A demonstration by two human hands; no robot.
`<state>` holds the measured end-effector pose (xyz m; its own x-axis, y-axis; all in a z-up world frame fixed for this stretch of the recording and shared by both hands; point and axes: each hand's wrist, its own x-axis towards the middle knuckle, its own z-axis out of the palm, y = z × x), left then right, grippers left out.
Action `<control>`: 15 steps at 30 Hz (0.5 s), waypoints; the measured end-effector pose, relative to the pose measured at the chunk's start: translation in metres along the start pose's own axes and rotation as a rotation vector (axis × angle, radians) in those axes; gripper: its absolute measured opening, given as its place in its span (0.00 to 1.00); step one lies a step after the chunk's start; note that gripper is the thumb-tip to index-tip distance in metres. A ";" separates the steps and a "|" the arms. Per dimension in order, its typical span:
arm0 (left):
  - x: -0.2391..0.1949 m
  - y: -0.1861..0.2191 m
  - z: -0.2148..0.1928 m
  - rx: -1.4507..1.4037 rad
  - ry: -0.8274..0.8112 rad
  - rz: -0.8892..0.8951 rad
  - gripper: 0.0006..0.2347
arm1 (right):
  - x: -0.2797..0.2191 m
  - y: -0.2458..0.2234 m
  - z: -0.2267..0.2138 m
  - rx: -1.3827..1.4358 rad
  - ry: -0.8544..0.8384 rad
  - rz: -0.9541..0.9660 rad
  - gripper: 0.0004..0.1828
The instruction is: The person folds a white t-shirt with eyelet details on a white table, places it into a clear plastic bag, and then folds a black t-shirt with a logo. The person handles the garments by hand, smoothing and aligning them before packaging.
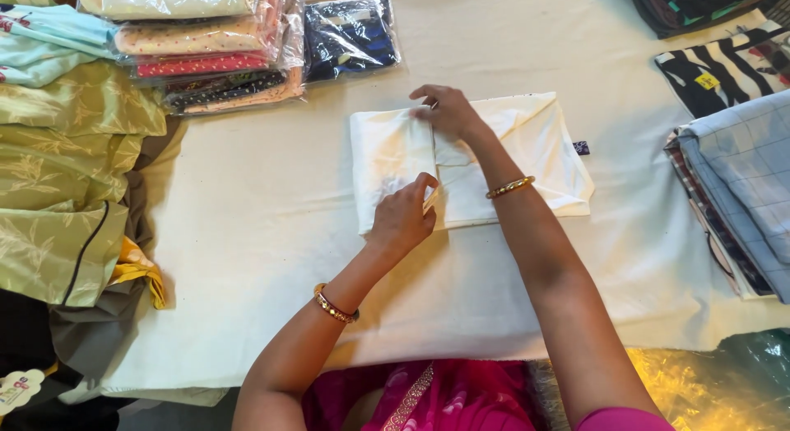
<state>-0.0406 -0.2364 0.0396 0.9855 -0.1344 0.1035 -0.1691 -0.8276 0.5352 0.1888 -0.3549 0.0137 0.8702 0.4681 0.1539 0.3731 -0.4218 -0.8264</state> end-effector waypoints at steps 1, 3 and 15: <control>0.001 0.000 0.001 -0.001 0.002 -0.002 0.18 | -0.005 -0.011 0.001 -0.072 0.023 -0.050 0.14; 0.003 0.002 0.004 -0.005 0.000 0.002 0.18 | -0.011 -0.020 0.000 -0.148 0.052 -0.094 0.20; 0.048 0.083 0.054 -0.506 0.034 0.172 0.19 | -0.042 0.026 -0.110 -0.086 0.196 0.039 0.18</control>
<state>-0.0067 -0.3414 0.0435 0.9434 -0.2198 0.2482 -0.3218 -0.4276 0.8447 0.1974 -0.4707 0.0457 0.9271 0.2940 0.2323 0.3571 -0.5050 -0.7858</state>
